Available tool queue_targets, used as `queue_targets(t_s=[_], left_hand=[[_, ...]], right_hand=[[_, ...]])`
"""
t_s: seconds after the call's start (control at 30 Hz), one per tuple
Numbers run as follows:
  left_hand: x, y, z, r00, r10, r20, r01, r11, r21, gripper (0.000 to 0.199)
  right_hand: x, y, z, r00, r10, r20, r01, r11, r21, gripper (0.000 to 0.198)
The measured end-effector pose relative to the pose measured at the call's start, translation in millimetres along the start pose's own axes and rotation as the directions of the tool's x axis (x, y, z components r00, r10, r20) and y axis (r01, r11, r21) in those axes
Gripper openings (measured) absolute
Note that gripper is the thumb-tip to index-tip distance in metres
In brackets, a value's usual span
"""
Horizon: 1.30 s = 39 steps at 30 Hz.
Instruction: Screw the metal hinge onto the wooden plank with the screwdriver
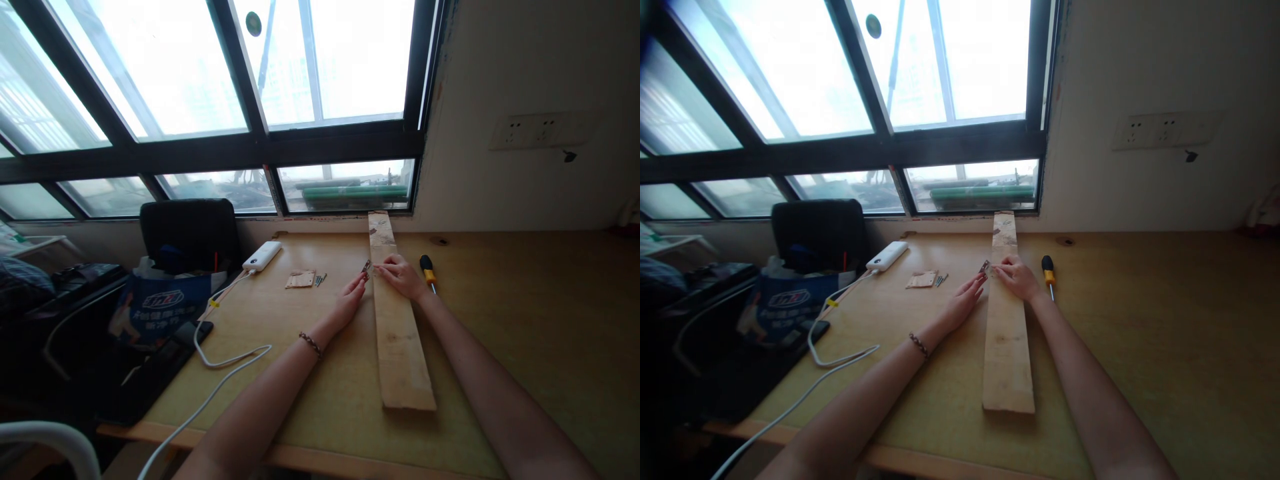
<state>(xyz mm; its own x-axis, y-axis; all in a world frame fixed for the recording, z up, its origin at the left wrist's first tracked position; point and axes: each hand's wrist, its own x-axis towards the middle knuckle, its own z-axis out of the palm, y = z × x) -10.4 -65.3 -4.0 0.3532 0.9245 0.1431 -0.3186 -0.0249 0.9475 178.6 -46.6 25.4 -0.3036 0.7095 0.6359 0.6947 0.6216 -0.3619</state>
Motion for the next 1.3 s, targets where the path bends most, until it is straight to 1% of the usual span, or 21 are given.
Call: queue_targets(t_s=[0.1, 0.13, 0.17, 0.2, 0.23, 0.3, 0.33, 0.37, 0.4, 0.43, 0.5, 0.53, 0.6, 0.63, 0.7, 0.77, 0.83, 0.9, 1.07, 1.2, 1.3], left_hand=[[7, -2, -10, 0.989, 0.069, -0.129, -0.068, 0.998, 0.012, 0.040], [11, -2, -18, 0.974, 0.097, -0.204, -0.096, 0.995, 0.016, 0.037], [15, -2, -27, 0.944, 0.126, -0.305, -0.124, 0.992, 0.028, 0.034], [19, 0, -39, 0.894, 0.147, -0.423, -0.143, 0.989, 0.042, 0.030], [23, 2, -53, 0.829, 0.167, -0.534, -0.156, 0.986, 0.065, 0.027], [29, 8, -84, 0.682, 0.204, -0.702, -0.129, 0.979, 0.159, 0.027], [31, 12, -99, 0.604, 0.231, -0.763, -0.080, 0.970, 0.231, 0.029], [31, 16, -113, 0.546, 0.275, -0.792, -0.023, 0.949, 0.313, 0.033], [30, 21, -124, 0.498, 0.320, -0.806, 0.023, 0.925, 0.380, 0.037], [28, 25, -133, 0.475, 0.357, -0.804, 0.058, 0.900, 0.433, 0.039], [23, 34, -142, 0.484, 0.435, -0.759, 0.172, 0.803, 0.570, 0.037], [20, 37, -142, 0.499, 0.466, -0.731, 0.254, 0.727, 0.638, 0.035], [13, 42, -137, 0.540, 0.507, -0.672, 0.433, 0.517, 0.738, 0.031], [11, 44, -133, 0.563, 0.519, -0.643, 0.500, 0.406, 0.765, 0.031], [6, 47, -125, 0.611, 0.536, -0.583, 0.563, 0.224, 0.796, 0.031], [3, 49, -118, 0.647, 0.548, -0.530, 0.572, 0.111, 0.813, 0.032], [0, 52, -114, 0.670, 0.542, -0.507, 0.574, 0.055, 0.817, 0.032], [-2, 55, -111, 0.682, 0.544, -0.489, 0.567, 0.030, 0.823, 0.031], [-5, 59, -111, 0.695, 0.585, -0.418, 0.515, 0.001, 0.857, 0.028], [-3, 55, -114, 0.725, 0.544, -0.421, 0.507, -0.008, 0.862, 0.030], [-1, 51, -114, 0.755, 0.511, -0.411, 0.499, -0.040, 0.866, 0.031]], right_hand=[[0, -2, -1, 1.000, 0.000, 0.004, 0.000, 1.000, 0.014, 0.031], [0, -2, -2, 1.000, 0.002, 0.007, -0.002, 1.000, 0.017, 0.031], [0, -2, -2, 1.000, 0.005, 0.010, -0.006, 1.000, 0.020, 0.031], [0, -3, -2, 1.000, 0.010, 0.012, -0.010, 1.000, 0.020, 0.031], [0, -2, -2, 1.000, 0.014, 0.014, -0.015, 1.000, 0.020, 0.031], [-1, -2, -2, 1.000, 0.023, 0.016, -0.024, 1.000, 0.019, 0.030], [-1, -2, -2, 0.999, 0.026, 0.018, -0.027, 0.999, 0.019, 0.030], [-1, -2, -2, 0.999, 0.030, 0.020, -0.030, 0.999, 0.022, 0.030], [-1, -2, -2, 0.999, 0.033, 0.021, -0.034, 0.999, 0.026, 0.030], [-1, -2, -1, 0.999, 0.037, 0.020, -0.038, 0.999, 0.031, 0.030], [-1, -2, -1, 0.999, 0.045, 0.016, -0.045, 0.998, 0.039, 0.031], [-1, -3, -1, 0.999, 0.047, 0.013, -0.048, 0.998, 0.041, 0.031], [-1, -3, -1, 0.999, 0.049, 0.010, -0.049, 0.998, 0.041, 0.031], [-1, -3, -1, 0.999, 0.047, 0.010, -0.048, 0.998, 0.039, 0.031], [-1, -4, -1, 0.999, 0.046, 0.008, -0.047, 0.998, 0.036, 0.030], [-1, -4, -2, 0.999, 0.045, 0.005, -0.045, 0.998, 0.038, 0.030], [-1, -5, -2, 0.999, 0.042, 0.001, -0.042, 0.998, 0.041, 0.029], [-1, -5, -2, 0.999, 0.039, 0.000, -0.039, 0.998, 0.041, 0.029], [-1, -3, -1, 0.999, 0.039, 0.001, -0.039, 0.999, 0.033, 0.028], [-1, -2, 0, 0.999, 0.042, 0.012, -0.042, 0.998, 0.036, 0.028], [-1, -2, 0, 0.999, 0.040, 0.008, -0.040, 0.998, 0.042, 0.028]])
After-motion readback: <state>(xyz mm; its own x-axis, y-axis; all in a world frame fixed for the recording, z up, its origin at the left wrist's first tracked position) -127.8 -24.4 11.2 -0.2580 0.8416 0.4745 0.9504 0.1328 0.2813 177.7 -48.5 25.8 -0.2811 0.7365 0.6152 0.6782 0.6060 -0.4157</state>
